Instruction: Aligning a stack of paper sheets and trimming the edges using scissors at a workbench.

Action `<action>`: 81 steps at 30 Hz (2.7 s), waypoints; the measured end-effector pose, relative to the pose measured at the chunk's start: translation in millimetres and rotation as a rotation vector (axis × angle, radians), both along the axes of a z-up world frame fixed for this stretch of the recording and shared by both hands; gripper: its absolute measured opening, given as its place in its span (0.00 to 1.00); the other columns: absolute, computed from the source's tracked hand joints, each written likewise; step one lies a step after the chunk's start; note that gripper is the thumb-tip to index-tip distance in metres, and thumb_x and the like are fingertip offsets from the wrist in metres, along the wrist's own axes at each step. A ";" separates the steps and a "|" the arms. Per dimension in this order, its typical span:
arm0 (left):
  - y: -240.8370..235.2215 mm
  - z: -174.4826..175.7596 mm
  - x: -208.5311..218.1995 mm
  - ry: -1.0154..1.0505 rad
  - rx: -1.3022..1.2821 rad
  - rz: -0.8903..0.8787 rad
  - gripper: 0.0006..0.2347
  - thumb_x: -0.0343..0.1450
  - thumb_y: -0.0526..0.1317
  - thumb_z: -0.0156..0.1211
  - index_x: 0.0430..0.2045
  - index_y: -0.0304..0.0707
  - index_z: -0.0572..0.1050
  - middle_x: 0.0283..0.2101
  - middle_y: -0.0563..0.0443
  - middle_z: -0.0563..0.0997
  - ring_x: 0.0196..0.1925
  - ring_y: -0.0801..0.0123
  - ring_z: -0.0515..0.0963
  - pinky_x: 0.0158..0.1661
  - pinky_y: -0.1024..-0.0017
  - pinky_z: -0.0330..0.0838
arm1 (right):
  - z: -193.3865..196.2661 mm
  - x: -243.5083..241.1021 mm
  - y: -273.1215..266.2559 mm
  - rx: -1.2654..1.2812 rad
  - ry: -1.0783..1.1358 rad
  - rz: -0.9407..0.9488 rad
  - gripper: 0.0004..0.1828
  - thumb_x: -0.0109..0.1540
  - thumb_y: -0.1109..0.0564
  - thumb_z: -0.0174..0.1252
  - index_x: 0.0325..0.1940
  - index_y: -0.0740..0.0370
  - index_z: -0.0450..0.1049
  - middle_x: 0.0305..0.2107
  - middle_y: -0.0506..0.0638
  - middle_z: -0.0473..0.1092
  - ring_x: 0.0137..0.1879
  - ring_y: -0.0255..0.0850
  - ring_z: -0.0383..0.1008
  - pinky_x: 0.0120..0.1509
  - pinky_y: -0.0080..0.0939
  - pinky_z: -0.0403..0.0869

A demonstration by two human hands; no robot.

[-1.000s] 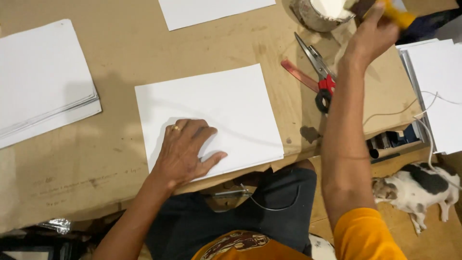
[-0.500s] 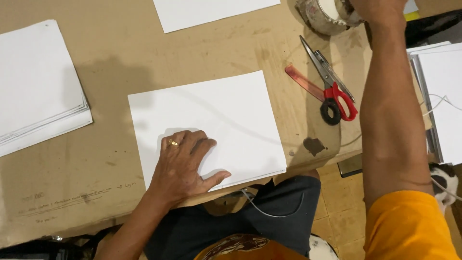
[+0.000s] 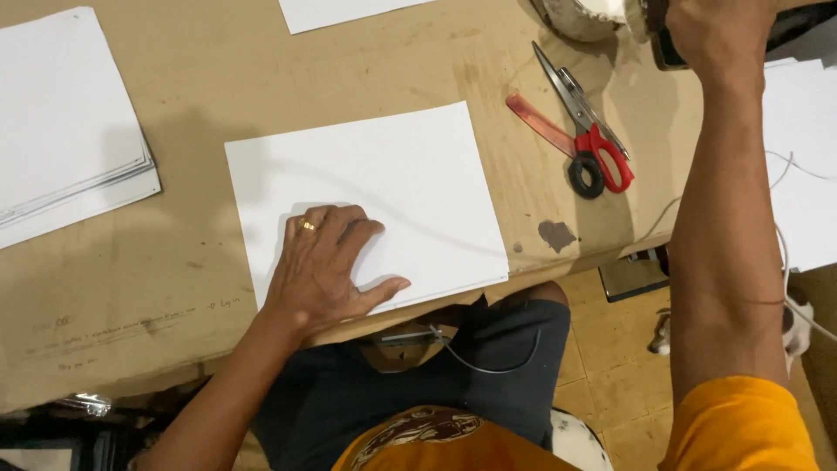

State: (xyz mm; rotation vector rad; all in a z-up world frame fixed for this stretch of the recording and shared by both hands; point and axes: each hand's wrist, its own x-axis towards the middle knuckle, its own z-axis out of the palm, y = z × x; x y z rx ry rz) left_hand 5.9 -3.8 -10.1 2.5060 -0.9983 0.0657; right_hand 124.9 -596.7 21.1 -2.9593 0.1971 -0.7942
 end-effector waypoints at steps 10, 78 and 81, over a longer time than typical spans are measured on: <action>4.0 4.2 -3.6 -0.103 -0.046 -0.033 0.30 0.66 0.67 0.60 0.55 0.47 0.75 0.61 0.46 0.74 0.62 0.48 0.69 0.55 0.49 0.57 | 58.6 -142.8 146.2 0.306 0.006 0.148 0.08 0.81 0.63 0.63 0.57 0.69 0.70 0.43 0.57 0.71 0.43 0.44 0.70 0.42 0.44 0.69; 15.9 -16.3 50.8 -0.014 0.020 -0.320 0.23 0.70 0.59 0.66 0.56 0.54 0.76 0.59 0.47 0.72 0.56 0.47 0.67 0.39 0.51 0.73 | -31.1 -275.3 519.3 0.311 0.166 0.590 0.18 0.68 0.54 0.59 0.61 0.61 0.73 0.49 0.57 0.72 0.46 0.53 0.76 0.47 0.53 0.73; 16.0 -16.6 54.4 -0.019 -0.022 -0.331 0.22 0.70 0.58 0.66 0.55 0.52 0.77 0.58 0.47 0.72 0.53 0.47 0.66 0.40 0.52 0.70 | -9.2 -276.3 511.6 0.481 0.041 0.732 0.18 0.65 0.63 0.65 0.57 0.65 0.70 0.47 0.57 0.73 0.49 0.48 0.80 0.54 0.44 0.79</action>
